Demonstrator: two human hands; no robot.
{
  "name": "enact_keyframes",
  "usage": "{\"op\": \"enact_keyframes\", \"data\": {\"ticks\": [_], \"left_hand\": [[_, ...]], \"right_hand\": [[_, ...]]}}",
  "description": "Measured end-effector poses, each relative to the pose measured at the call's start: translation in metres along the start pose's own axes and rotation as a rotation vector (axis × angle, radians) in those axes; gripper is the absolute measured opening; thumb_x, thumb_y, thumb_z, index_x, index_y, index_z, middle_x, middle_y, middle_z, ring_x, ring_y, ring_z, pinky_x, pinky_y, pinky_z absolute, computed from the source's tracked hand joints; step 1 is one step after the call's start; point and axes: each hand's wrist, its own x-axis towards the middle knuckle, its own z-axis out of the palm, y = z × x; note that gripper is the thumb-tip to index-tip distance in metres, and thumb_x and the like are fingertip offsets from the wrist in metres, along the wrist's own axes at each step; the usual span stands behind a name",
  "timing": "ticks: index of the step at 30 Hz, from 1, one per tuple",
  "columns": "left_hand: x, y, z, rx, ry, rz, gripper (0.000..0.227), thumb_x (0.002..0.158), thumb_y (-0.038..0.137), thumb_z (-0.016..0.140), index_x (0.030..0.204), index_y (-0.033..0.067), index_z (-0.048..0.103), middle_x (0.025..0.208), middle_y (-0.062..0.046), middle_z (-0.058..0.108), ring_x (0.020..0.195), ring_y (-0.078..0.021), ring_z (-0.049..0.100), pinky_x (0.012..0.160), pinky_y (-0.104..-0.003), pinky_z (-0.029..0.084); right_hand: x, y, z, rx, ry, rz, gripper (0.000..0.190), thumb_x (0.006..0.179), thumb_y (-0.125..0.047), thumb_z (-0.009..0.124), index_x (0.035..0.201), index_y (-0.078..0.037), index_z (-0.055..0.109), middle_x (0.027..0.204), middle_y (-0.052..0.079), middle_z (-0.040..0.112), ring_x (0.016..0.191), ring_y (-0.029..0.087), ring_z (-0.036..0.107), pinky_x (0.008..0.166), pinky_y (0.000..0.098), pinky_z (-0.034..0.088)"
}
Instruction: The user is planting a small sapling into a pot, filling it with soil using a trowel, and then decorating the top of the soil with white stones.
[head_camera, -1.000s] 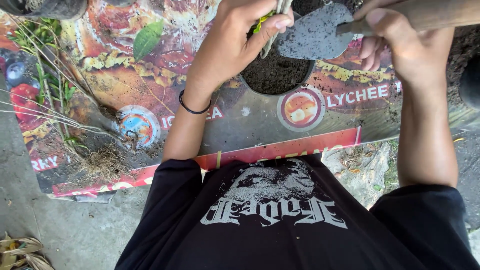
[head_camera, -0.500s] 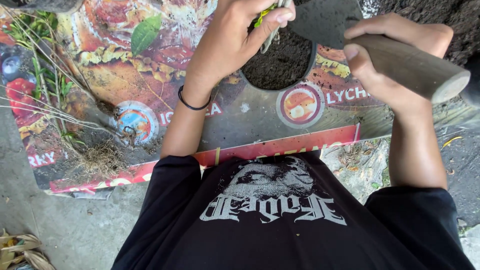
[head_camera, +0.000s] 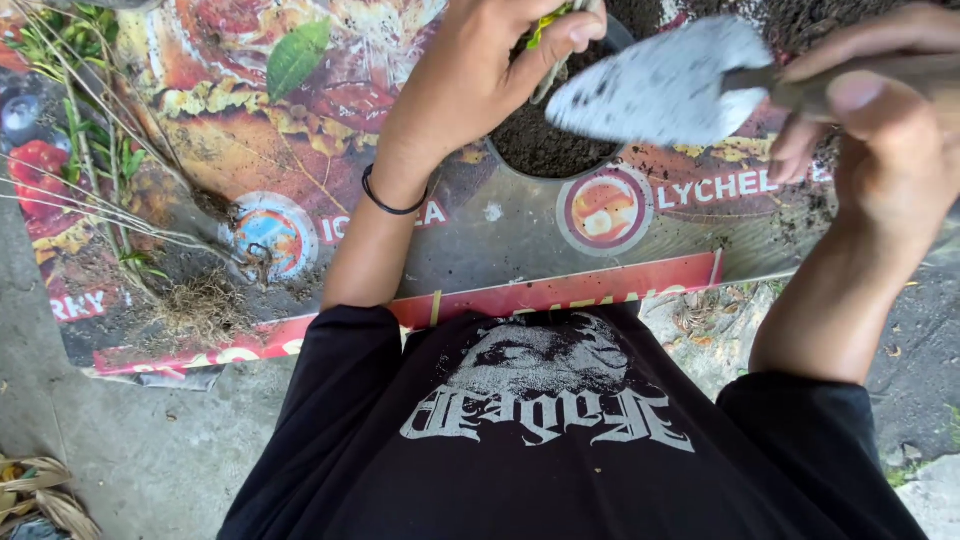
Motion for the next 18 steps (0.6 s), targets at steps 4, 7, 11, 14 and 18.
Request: {"op": "enact_keyframes", "data": {"ticks": [4, 7, 11, 14, 18], "left_hand": [[0.009, 0.000, -0.005, -0.067, -0.052, -0.073, 0.018, 0.116, 0.023, 0.061, 0.118, 0.0057, 0.066, 0.103, -0.009, 0.070, 0.099, -0.0292, 0.070, 0.092, -0.042, 0.054], [0.000, 0.001, 0.002, -0.055, -0.029, -0.085, 0.019, 0.114, 0.024, 0.064, 0.116, 0.0054, 0.068, 0.102, -0.011, 0.070, 0.096, -0.0310, 0.069, 0.088, -0.042, 0.053], [0.008, 0.010, -0.007, -0.001, -0.055, -0.028, 0.018, 0.116, 0.022, 0.065, 0.111, 0.0047, 0.066, 0.099, -0.012, 0.068, 0.098, -0.0318, 0.068, 0.092, -0.044, 0.051], [0.002, 0.000, -0.003, -0.122, -0.063, -0.086, 0.015, 0.115, 0.019, 0.060, 0.119, 0.0060, 0.067, 0.102, -0.006, 0.072, 0.098, -0.0261, 0.072, 0.092, -0.041, 0.054], [0.009, 0.012, -0.013, 0.019, 0.004, 0.072, 0.012, 0.113, 0.015, 0.062, 0.109, 0.0039, 0.065, 0.102, -0.011, 0.069, 0.096, -0.0306, 0.067, 0.088, -0.042, 0.051]], "right_hand": [[0.034, 0.023, 0.000, -0.056, -0.139, 0.119, 0.029, 0.106, -0.016, 0.061, 0.104, 0.013, 0.065, 0.078, 0.024, 0.065, 0.049, 0.021, 0.062, 0.046, 0.0286, 0.048], [0.043, 0.046, -0.017, 0.023, -0.179, 0.137, 0.026, 0.107, -0.014, 0.060, 0.101, 0.011, 0.062, 0.086, 0.026, 0.065, 0.050, 0.023, 0.062, 0.046, 0.0304, 0.048], [0.061, 0.065, -0.022, 0.147, -0.218, 0.182, 0.023, 0.106, -0.009, 0.059, 0.101, 0.013, 0.067, 0.094, 0.025, 0.069, 0.057, 0.025, 0.064, 0.047, 0.0325, 0.054], [0.071, 0.068, -0.015, 0.057, -0.194, 0.336, 0.023, 0.105, -0.008, 0.059, 0.102, 0.013, 0.067, 0.073, 0.025, 0.062, 0.047, 0.026, 0.056, 0.041, 0.0318, 0.042], [0.072, 0.078, -0.031, 0.254, -0.182, 0.207, 0.017, 0.106, -0.008, 0.060, 0.100, 0.007, 0.065, 0.096, 0.023, 0.070, 0.062, 0.024, 0.065, 0.048, 0.0319, 0.055]]}}
